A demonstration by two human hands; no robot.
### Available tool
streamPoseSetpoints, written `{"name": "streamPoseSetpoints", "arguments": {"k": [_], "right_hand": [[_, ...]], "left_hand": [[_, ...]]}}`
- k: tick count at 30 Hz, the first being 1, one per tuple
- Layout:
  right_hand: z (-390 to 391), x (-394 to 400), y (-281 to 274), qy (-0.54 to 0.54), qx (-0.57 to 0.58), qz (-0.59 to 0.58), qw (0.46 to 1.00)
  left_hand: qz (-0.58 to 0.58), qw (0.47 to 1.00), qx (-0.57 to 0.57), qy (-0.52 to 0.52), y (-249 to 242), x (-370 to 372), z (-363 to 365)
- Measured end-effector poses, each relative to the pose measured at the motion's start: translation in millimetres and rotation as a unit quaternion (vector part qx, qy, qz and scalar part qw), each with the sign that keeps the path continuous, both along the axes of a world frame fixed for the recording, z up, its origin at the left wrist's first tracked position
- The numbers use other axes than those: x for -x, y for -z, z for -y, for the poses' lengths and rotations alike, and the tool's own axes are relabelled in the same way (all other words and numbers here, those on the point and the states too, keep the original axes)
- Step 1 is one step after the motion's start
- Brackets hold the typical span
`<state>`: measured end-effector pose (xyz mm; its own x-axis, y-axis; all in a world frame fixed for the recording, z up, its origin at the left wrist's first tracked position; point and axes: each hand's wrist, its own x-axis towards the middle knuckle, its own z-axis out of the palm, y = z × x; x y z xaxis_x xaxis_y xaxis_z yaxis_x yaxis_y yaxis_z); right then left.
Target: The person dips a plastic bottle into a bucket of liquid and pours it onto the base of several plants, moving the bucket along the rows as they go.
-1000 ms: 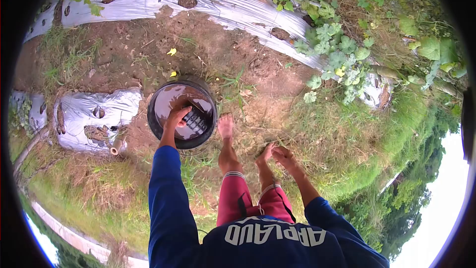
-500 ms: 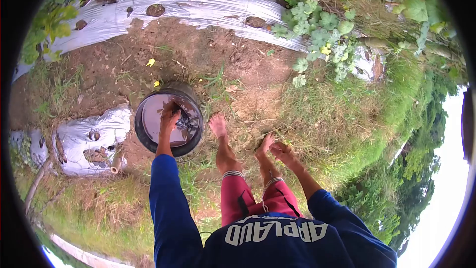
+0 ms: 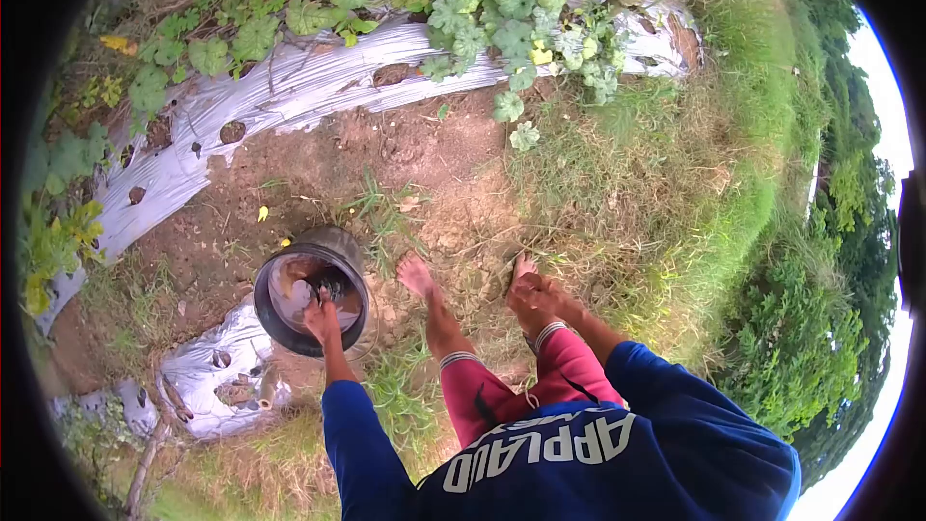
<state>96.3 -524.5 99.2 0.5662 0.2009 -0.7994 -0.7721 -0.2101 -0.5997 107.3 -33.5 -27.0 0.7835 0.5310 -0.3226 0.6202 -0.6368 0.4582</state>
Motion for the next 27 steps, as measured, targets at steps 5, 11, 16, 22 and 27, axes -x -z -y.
{"name": "streamPoseSetpoints", "arguments": {"k": [5, 11, 16, 22, 27], "right_hand": [[79, 37, 23, -0.02, -0.021, 0.13, 0.991], [211, 77, 25, 0.064, -0.006, 0.072, 0.995], [314, 126, 16, 0.172, 0.134, 0.036, 0.975], [446, 180, -16, 0.235, 0.185, 0.024, 0.954], [521, 224, 43, 0.127, 0.197, 0.223, 0.946]], "left_hand": [[-0.01, 0.988, -0.139, 0.065, -70, 1, 20], [0.03, 0.974, -0.195, 0.116, -187, 0, 92], [0.099, 0.96, -0.216, 0.148, -228, 4, 147], [0.0, 0.966, -0.199, 0.167, -287, -46, 286], [0.09, 0.942, -0.195, 0.259, -253, -100, 361]]}}
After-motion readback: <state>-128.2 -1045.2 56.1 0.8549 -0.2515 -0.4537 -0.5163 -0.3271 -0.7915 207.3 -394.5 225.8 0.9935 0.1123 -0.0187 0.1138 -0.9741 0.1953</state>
